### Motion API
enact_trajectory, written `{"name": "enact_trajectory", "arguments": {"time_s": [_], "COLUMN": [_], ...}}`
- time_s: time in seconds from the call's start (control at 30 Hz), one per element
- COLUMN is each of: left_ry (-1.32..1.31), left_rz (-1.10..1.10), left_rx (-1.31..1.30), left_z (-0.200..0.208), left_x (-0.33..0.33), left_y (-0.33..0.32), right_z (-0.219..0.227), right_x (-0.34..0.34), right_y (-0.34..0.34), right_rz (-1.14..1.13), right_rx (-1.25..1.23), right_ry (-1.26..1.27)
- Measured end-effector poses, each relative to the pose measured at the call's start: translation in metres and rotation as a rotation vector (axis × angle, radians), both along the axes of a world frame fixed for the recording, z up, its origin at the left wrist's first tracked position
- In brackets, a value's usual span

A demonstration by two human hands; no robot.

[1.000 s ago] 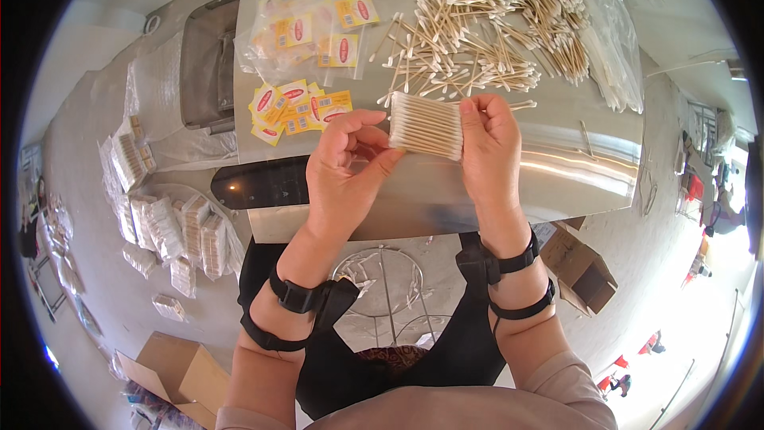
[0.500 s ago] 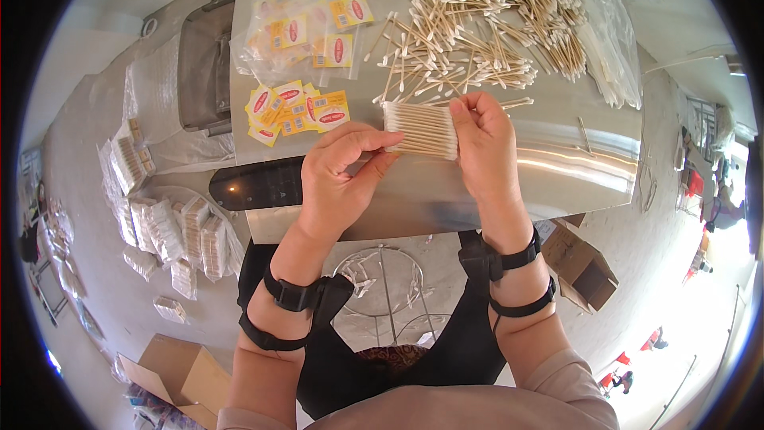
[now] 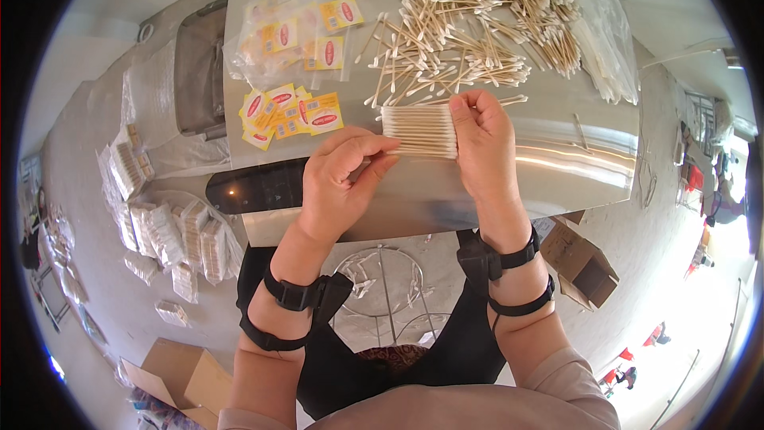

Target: Packaging cotton swabs into cardboard holders at a workbench.

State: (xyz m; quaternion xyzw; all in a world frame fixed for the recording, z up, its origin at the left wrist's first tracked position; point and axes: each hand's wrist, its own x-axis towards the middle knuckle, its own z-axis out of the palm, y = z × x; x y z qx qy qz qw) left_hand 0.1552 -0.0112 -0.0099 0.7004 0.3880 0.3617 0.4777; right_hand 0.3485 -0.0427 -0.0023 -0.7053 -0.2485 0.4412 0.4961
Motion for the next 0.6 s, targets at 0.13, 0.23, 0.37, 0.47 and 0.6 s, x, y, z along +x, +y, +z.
{"name": "enact_trajectory", "arguments": {"time_s": [0.13,0.23,0.37,0.47,0.6], "left_ry": [-0.271,-0.450,-0.454,-0.572,-0.511], "left_rz": [-0.015,-0.033,-0.038,0.043,0.006], "left_rx": [-0.242,-0.566,-0.708,-0.775,-0.734], "left_z": [-0.010,-0.010,-0.003,0.003,0.002], "left_x": [0.002,0.006,0.007,0.014,0.008], "left_y": [-0.006,-0.007,-0.005,-0.008,-0.008], "right_z": [0.007,0.004,0.001,-0.001,0.004], "right_x": [-0.004,-0.007,-0.012,-0.013,-0.022], "right_y": [-0.002,-0.005,-0.006,-0.007,-0.012], "right_rz": [0.032,0.030,0.020,0.047,0.160], "right_rx": [0.091,0.180,0.299,0.338,0.369], "right_ry": [-0.136,-0.193,-0.258,-0.297,-0.275]}}
